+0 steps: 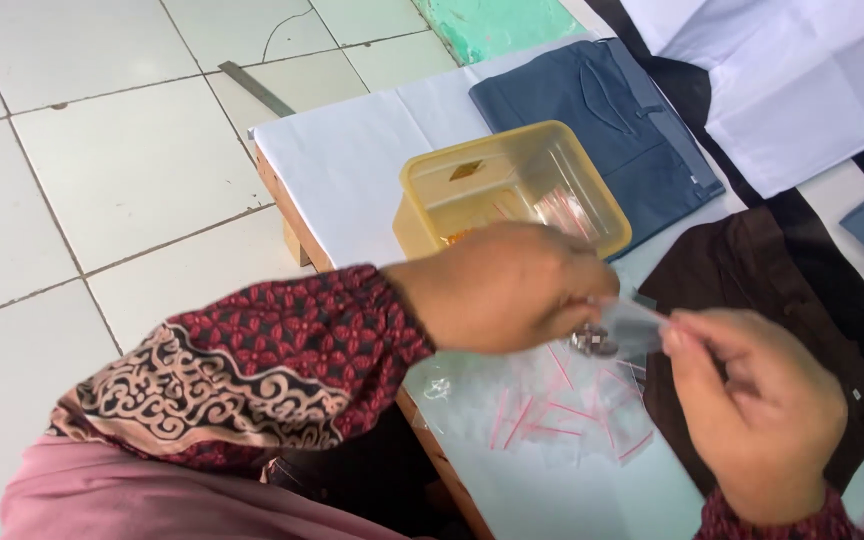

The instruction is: Packaging small metal buttons into plastic bags and sorting through a tray of colorful buttons on a factory floor.

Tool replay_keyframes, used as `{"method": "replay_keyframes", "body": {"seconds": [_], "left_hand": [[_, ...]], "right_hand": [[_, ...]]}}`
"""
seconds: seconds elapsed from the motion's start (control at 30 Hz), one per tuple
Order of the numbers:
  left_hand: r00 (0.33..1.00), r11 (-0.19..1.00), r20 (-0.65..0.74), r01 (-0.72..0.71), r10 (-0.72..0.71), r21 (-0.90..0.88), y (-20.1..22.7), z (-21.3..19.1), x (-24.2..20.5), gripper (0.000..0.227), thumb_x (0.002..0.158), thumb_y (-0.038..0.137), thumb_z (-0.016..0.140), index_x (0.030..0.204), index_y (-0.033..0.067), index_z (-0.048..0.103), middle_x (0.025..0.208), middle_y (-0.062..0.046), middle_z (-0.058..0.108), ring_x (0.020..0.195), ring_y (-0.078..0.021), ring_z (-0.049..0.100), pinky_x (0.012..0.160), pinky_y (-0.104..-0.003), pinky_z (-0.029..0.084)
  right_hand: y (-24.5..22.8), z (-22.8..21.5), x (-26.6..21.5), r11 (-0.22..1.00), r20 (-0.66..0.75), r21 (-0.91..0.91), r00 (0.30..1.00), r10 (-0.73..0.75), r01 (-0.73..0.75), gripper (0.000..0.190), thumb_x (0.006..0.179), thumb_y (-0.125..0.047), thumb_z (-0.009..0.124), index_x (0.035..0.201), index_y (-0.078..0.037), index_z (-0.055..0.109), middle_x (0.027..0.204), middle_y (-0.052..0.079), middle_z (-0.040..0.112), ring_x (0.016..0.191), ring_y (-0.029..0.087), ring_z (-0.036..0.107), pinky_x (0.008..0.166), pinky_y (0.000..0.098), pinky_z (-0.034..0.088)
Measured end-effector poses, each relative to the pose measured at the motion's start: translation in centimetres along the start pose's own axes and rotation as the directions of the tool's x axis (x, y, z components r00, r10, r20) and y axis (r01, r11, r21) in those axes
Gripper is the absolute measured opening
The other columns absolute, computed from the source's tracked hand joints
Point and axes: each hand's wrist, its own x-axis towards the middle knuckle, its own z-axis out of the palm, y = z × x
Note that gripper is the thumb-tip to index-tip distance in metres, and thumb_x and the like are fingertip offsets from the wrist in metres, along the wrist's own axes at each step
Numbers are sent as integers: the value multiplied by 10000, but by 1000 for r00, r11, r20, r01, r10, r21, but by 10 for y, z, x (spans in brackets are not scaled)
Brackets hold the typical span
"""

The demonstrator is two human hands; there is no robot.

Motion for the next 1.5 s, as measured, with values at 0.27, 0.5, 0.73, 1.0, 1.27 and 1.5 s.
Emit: {"method": "replay_keyframes", "body": {"seconds": [0.27,0.5,0.73,1.0,1.27,1.5], "left_hand": [[943,893,16,310,-333,326,-118,-24,27,153,911,199,543,873,148,682,749,-90,685,683,-359,634,561,-506,445],[925,830,-179,379,-334,408,-121,-38,35,416,885,42,710,1259,87,535,1031,-158,581,797,-363,733,667,-518,624],[903,810,224,190,-366,555,-126,-8,25,90,891,48,623,934,64,701,829,-100,657,759,-316,733,673,-455,613],[627,748,508,190,-591,636,-171,30,15,307,955,96,465,1085,-2,726,977,-93,737,941,-303,701,909,-440,542],[548,790,605,189,-577,583,-171,17,-9,427,1021,239,409,1070,-6,755,1010,-143,744,997,-345,684,897,-420,532],[720,809,519,103,-462,578,-170,17,1,251,894,258,574,860,87,755,808,-96,734,793,-337,730,680,-462,584]], "right_hand": [[26,91,98,898,169,106,897,408,-428,85,975,-34,672,1039,-41,728,848,56,741,770,112,726,747,235,614],[67,145,126,902,242,117,893,380,-416,137,946,19,629,1048,54,712,775,157,730,676,202,732,666,295,614],[99,167,122,926,318,-338,906,279,-167,275,961,-205,632,1219,-112,656,929,91,713,917,299,746,734,445,644],[59,171,130,933,626,-356,756,193,57,253,825,-156,650,1055,-73,719,965,103,703,1101,318,690,955,452,586],[75,179,124,882,785,-441,548,289,166,330,908,-143,461,1113,-204,713,1379,-38,556,1274,283,450,1097,463,428],[85,162,122,936,664,-320,739,111,147,338,863,-126,527,1137,-141,725,1311,49,612,1208,346,570,1004,467,509]]}}
